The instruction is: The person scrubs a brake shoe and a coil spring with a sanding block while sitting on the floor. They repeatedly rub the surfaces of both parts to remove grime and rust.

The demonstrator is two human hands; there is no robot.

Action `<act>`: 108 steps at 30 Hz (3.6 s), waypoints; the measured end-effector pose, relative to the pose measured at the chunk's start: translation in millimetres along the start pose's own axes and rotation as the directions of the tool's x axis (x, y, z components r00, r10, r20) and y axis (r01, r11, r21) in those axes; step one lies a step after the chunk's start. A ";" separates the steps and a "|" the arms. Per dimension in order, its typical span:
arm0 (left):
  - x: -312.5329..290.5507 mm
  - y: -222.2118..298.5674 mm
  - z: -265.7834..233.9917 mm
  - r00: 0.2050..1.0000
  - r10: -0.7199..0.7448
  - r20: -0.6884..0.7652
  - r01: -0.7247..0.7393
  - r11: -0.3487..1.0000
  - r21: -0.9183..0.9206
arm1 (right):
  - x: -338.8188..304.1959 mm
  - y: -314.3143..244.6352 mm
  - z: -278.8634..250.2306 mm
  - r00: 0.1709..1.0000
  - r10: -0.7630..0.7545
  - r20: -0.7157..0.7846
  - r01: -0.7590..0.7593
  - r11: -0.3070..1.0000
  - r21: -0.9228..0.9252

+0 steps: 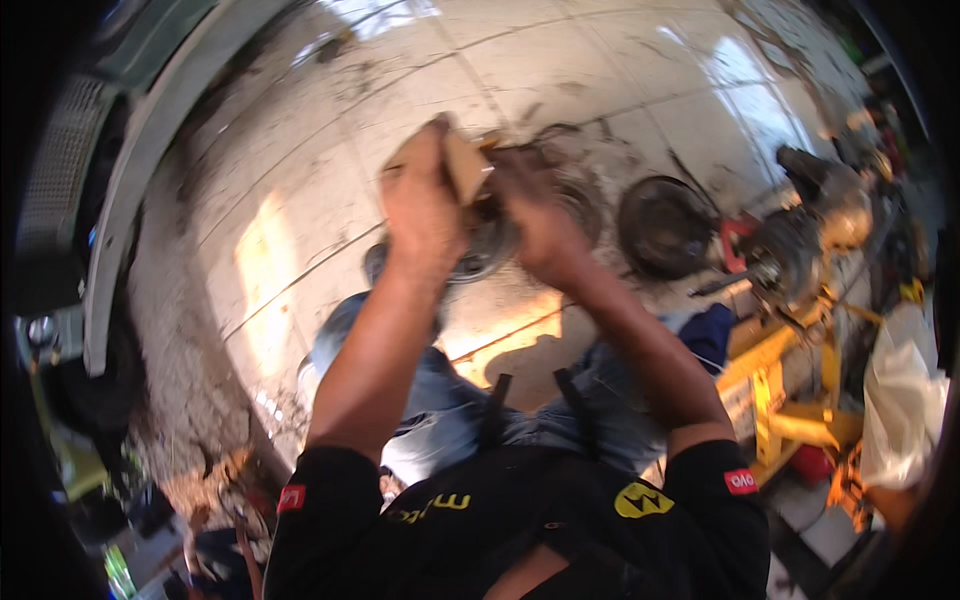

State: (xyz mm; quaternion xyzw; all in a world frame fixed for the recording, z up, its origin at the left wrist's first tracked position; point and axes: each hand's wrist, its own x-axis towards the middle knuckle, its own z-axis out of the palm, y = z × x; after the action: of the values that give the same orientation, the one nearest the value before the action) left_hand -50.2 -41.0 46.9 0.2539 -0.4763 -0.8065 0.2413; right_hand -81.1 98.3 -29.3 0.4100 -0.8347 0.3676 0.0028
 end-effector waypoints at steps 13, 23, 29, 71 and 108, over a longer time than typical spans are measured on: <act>0.0 5.5 0.7 0.989 -0.134 0.070 0.141 0.984 -0.109 | -2.5 -15.8 -10.1 0.997 0.073 0.010 -0.073 0.997 -0.041; -4.5 16.4 -4.9 0.992 -0.074 0.098 0.075 0.997 -0.008 | 1.2 11.3 -15.5 0.994 0.107 -0.001 -0.091 0.844 -0.529; 0.2 4.2 -5.1 0.994 -0.087 0.062 0.093 0.989 -0.114 | -4.4 -33.1 -4.3 0.998 -0.035 0.055 0.029 0.994 0.110; 4.9 6.0 -0.5 0.998 -0.062 0.030 0.062 0.998 -0.001 | -7.9 6.2 3.4 0.972 0.222 0.078 -0.186 0.929 -0.321; -5.1 3.2 11.8 0.999 -0.041 0.014 0.041 0.999 -0.026 | -5.6 -4.1 -1.7 0.974 0.194 0.118 -0.167 0.964 -0.205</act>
State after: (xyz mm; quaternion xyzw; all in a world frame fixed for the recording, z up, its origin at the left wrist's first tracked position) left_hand -53.4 -31.6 55.6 0.2553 -0.4620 -0.8190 0.2248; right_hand -75.1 101.6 -27.3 0.3541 -0.8987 0.2542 -0.0483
